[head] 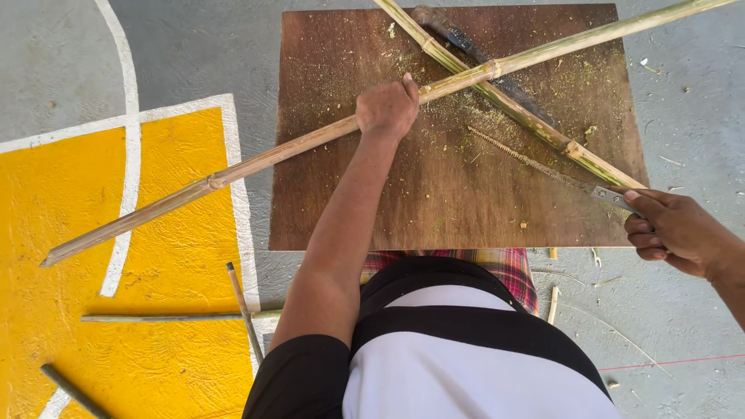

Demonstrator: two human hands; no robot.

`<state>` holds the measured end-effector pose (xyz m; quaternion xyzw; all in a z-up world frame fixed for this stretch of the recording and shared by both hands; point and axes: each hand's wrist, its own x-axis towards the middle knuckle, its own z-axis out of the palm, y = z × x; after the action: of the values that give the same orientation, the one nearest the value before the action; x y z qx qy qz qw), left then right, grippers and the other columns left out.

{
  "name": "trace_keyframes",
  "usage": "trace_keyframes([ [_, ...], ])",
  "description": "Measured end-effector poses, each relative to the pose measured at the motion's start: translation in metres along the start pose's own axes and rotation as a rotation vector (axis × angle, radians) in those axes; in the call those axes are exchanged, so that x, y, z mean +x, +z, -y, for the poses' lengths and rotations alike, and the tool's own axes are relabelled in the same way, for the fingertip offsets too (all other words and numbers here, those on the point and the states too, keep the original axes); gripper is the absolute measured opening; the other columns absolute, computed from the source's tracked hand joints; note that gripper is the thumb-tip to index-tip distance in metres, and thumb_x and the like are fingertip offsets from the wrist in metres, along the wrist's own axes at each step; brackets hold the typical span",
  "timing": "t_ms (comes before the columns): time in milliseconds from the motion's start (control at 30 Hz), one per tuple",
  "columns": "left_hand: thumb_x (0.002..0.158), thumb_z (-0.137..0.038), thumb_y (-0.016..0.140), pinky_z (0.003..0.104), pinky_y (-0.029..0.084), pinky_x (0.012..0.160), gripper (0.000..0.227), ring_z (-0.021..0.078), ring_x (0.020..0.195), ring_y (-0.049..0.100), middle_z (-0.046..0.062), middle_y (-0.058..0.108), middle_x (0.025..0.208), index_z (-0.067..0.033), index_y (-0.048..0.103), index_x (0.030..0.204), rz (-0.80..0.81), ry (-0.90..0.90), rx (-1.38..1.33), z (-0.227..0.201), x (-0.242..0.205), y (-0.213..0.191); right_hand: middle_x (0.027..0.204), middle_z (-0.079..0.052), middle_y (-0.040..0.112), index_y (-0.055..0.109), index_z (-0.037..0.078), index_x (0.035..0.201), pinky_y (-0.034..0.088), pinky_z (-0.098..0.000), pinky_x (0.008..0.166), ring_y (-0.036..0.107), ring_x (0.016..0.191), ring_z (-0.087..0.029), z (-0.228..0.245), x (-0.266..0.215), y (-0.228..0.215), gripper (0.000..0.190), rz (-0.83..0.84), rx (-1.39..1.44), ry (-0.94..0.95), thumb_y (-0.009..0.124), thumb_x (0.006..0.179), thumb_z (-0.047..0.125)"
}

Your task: The recorder uses a knife and a saw to cut and prepare bamboo poles on a wooden surface.

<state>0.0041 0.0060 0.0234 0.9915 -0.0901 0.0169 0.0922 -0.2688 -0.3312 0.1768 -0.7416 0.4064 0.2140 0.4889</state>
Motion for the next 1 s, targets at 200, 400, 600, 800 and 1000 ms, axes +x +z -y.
trace_keyframes([
  [200,0.103,-0.045,0.017,0.036,0.049,0.03,0.06,0.0131,0.035,0.042,0.0,0.045,0.048,-0.0123,0.053,0.068,-0.015,0.1,0.134,0.0,-0.001,-0.002,0.063,-0.001,0.027,0.051,0.006,0.153,0.027,-0.0344,0.035,0.027,0.045,-0.017,-0.028,-0.01,-0.024,0.048,0.136,-0.119,-0.414,0.038,0.114,0.032],
  [400,0.109,-0.047,0.012,0.035,0.052,0.042,0.074,0.0144,0.045,0.044,0.001,0.044,0.052,-0.0147,0.061,0.064,0.014,-0.023,0.028,-0.006,-0.012,-0.024,0.08,0.004,0.04,0.019,0.012,0.169,0.041,-0.0251,0.054,0.042,0.068,-0.009,0.022,-0.079,0.121,0.07,0.416,0.269,-1.059,0.047,0.106,0.021],
  [600,0.109,-0.046,0.012,0.034,0.051,0.039,0.075,0.014,0.044,0.051,0.004,0.051,0.053,-0.0125,0.061,0.062,0.031,-0.029,0.042,-0.004,-0.009,-0.019,0.077,-0.009,0.057,0.003,0.017,0.165,0.051,-0.036,0.05,0.053,0.059,-0.017,0.069,-0.087,0.196,0.07,0.047,-0.278,-1.016,0.041,0.107,0.022],
  [800,0.108,-0.044,0.016,0.036,0.05,0.04,0.074,0.0161,0.046,0.055,0.004,0.055,0.053,-0.013,0.064,0.062,-0.016,-0.014,0.032,-0.006,-0.014,-0.021,0.116,-0.03,0.063,0.006,0.007,0.163,0.058,-0.0492,0.084,0.07,0.096,-0.038,0.068,-0.076,0.2,0.065,-0.094,-0.34,-1.342,0.042,0.111,0.021],
  [1000,0.107,-0.043,0.017,0.038,0.051,0.044,0.073,0.0186,0.049,0.057,0.007,0.057,0.055,-0.0132,0.067,0.062,-0.09,-0.028,0.021,-0.007,-0.011,-0.02,0.119,-0.029,0.063,0.007,0.008,0.163,0.06,-0.0494,0.082,0.071,0.094,-0.033,0.067,-0.074,0.192,0.065,-0.054,-0.343,-1.258,0.042,0.111,0.021],
])
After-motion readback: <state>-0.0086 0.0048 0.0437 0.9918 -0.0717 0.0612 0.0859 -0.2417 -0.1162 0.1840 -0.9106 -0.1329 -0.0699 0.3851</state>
